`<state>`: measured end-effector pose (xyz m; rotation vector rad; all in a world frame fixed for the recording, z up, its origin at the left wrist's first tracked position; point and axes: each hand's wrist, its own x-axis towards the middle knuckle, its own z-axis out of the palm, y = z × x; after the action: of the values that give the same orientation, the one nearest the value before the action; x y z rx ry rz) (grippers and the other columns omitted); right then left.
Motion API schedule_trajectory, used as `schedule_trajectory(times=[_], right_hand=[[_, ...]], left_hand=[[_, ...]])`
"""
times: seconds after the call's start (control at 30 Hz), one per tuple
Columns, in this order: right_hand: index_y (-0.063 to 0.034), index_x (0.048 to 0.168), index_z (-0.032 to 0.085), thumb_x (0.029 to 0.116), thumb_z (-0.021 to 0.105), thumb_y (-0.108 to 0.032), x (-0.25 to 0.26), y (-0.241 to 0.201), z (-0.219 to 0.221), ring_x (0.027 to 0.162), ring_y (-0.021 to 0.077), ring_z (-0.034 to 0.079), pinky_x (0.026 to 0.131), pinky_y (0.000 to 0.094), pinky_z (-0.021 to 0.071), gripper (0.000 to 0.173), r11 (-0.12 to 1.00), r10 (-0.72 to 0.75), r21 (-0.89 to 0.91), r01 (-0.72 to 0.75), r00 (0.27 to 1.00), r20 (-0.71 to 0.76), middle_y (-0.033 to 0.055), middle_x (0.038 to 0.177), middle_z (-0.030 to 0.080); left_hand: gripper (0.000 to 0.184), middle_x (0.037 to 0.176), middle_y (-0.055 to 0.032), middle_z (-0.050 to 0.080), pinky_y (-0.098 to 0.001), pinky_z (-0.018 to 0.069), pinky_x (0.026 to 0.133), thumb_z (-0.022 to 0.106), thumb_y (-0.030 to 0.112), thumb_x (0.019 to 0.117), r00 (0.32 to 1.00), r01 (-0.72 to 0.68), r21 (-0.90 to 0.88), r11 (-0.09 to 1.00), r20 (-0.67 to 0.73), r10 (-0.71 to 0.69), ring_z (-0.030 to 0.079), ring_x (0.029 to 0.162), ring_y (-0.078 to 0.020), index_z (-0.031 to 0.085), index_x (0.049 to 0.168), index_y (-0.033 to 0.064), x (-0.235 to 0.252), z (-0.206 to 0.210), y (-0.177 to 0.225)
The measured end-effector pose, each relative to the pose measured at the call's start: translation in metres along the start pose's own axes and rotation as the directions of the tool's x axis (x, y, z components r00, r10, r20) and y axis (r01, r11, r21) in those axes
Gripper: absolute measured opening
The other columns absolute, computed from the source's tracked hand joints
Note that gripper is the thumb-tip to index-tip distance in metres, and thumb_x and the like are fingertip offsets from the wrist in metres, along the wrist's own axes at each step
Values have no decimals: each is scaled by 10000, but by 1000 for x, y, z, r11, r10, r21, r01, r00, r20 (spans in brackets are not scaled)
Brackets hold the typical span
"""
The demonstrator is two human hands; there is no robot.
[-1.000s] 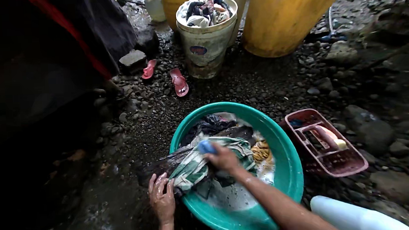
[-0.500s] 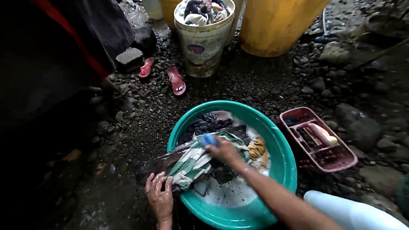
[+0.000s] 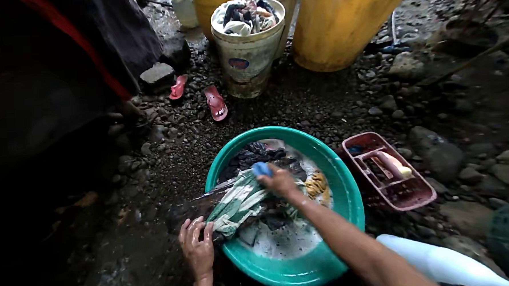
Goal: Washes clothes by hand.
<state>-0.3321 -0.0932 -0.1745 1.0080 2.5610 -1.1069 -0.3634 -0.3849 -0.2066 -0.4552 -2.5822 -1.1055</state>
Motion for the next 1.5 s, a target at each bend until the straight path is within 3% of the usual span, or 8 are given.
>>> schedule_trajectory(times=[0.13,0.33,0.57,0.77,1.0,1.23,1.4,1.5], right_hand=[[-16,1451,535,994,661,-358,1,6,-38,1250,470,600,1040,651,444,585,981,186,-42,-190,979,-78,290,1329,630],[-80,1405,591,977,670,-411,-71,-124,67,1120,425,678,958,641,505,547,933,-359,179,313,853,379,239,1176,710],[-44,1379,618,950,732,-339,18,62,-55,1252,431,603,1052,637,445,534,960,270,105,-259,957,-109,261,1324,643],[4,1236,599,1064,551,-394,-13,77,-29,592,135,528,529,315,458,437,590,460,728,-348,887,52,100,837,617],[-109,846,589,1119,394,-336,-46,51,-48,351,6,352,338,169,306,405,177,383,978,-112,923,36,-51,501,489],[-210,900,715,1087,369,-319,-100,43,-123,621,13,682,572,192,590,408,-167,52,892,419,908,-417,-52,754,740],[-213,846,692,1089,393,-315,-97,22,-145,485,-34,569,475,145,505,399,40,15,877,479,877,-480,-99,614,654],[-80,1079,587,1110,438,-230,-65,13,-119,450,-2,455,428,182,419,213,488,298,844,224,866,-402,-68,623,546]], left_hand=[[297,1051,-209,748,-599,392,1084,677,225,855,999,30,6,1000,-20,-30,605,1166,-525,736,813,-63,1,4,2],[275,1211,-349,645,-619,385,1094,597,61,892,996,71,26,997,46,-72,557,1221,-557,697,995,-175,0,-8,8],[279,1420,-329,519,-716,322,1085,721,132,904,911,46,376,925,364,-193,421,1344,-584,713,1125,-37,51,-23,77],[461,1422,-274,542,-548,346,1161,554,283,1048,515,-236,163,958,857,-19,463,1388,-426,572,1378,-40,73,78,125],[348,1335,-284,595,-501,369,1152,439,133,1078,574,227,65,972,797,-187,532,1317,-385,614,1266,-102,88,80,130],[264,788,40,678,-235,595,687,318,53,1075,731,671,-698,249,567,-380,677,714,-38,579,1036,33,71,-11,136],[421,844,48,747,-265,633,745,215,129,1105,778,506,-852,136,383,-499,732,808,-56,620,990,113,78,-66,122],[386,860,-13,682,-289,612,742,251,251,1131,648,681,-703,204,448,-616,697,798,-78,555,1126,14,71,-49,88]])
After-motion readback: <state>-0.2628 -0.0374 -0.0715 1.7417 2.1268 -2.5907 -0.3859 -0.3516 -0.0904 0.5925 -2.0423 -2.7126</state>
